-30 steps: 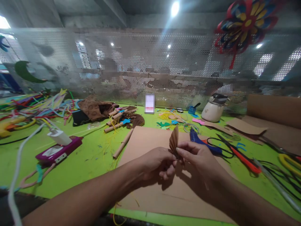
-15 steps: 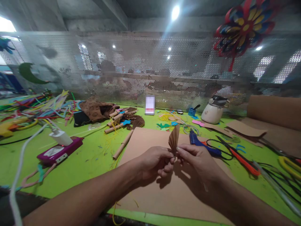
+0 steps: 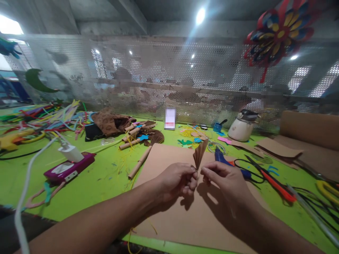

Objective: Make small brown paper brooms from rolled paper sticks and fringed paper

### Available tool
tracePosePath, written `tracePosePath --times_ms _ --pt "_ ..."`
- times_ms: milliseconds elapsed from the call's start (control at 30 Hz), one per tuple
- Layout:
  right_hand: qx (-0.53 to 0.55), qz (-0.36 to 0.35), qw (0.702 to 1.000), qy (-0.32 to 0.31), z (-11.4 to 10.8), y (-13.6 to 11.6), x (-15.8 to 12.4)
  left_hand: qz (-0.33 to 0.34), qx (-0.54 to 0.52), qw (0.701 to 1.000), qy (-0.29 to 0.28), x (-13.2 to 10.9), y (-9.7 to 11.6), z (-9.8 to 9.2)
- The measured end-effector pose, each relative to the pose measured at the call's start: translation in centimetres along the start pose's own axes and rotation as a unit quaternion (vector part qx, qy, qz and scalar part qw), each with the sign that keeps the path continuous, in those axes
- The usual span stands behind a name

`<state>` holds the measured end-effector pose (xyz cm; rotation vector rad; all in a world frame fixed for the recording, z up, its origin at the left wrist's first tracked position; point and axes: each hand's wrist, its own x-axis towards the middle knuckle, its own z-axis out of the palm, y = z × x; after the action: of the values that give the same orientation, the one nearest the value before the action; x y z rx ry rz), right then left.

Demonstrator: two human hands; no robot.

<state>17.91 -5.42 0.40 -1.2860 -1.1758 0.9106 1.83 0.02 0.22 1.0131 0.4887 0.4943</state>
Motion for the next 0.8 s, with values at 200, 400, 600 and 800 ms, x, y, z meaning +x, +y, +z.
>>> tracePosePath --times_ms 200,400,600,800 --pt "0.010 -0.011 1.000 -0.006 0.8 -0.1 -0.4 -0.004 0.018 1.000 -0.002 0.3 -0.3 -0.1" --pt "0.027 0.013 0.999 -0.024 1.2 0.7 -0.6 0.008 0.049 0.999 -0.020 0.2 -0.8 0.3" --pt "-0.096 -0.018 0.995 0.024 0.1 0.0 0.4 0.070 0.234 0.968 0.063 -0.7 1.2 1.0" --pt "-0.154 -0.004 0.988 -0.019 -0.3 -1.2 2.9 0.210 0.512 0.771 0.314 -2.4 9.8 -3.3"
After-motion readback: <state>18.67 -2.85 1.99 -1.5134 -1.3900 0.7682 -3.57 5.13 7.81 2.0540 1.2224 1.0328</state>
